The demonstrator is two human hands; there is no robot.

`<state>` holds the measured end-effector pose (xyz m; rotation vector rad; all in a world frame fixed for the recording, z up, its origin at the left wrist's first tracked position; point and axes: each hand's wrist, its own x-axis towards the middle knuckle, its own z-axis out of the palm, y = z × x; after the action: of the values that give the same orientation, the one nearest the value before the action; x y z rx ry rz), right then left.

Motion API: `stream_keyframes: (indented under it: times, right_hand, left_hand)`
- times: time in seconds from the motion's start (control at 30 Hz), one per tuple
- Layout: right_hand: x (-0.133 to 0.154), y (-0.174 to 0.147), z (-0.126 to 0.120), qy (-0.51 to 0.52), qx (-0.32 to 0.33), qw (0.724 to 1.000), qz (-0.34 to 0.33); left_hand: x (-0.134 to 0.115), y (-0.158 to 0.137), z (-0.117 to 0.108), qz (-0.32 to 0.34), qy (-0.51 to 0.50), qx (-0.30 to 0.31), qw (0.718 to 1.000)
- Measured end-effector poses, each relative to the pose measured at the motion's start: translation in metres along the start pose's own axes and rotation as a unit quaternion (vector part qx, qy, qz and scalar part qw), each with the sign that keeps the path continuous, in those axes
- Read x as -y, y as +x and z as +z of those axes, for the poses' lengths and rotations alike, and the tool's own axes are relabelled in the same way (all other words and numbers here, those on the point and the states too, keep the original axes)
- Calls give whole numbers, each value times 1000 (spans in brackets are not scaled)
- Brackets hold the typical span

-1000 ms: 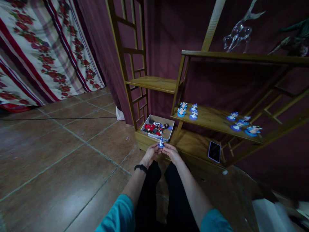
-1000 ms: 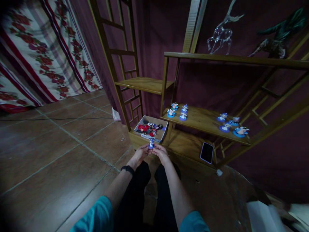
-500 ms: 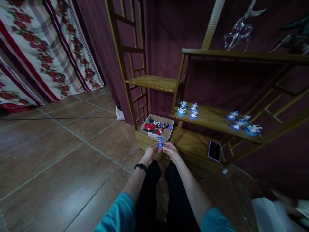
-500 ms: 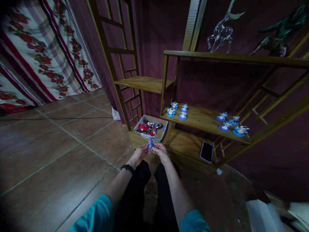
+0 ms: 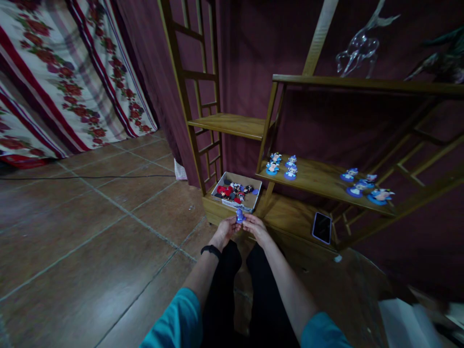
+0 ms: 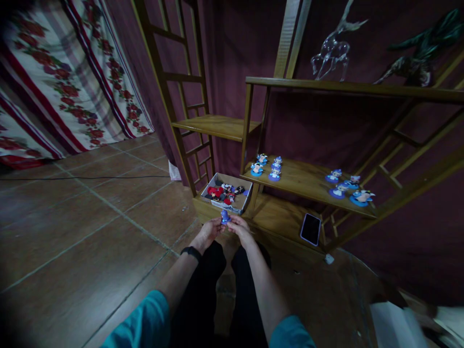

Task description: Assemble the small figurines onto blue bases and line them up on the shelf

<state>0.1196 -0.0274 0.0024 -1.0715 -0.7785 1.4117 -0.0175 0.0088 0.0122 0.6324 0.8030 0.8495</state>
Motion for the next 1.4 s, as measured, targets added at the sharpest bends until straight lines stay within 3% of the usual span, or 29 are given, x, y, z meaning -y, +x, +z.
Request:
stream_keyframes:
  times: [0.73, 1.0, 1.4]
  right_hand:
    - [0, 1, -3, 28, -35, 999, 3]
    - [3, -3, 1, 44, 23, 999, -22]
    - [-1, 0, -2, 42, 8, 999, -16]
  left_hand:
    - [2, -2, -1, 22, -15, 0, 1000]
    - [3, -5, 2, 47, -15, -5, 999]
    - [4, -3, 1, 62, -12, 31, 998]
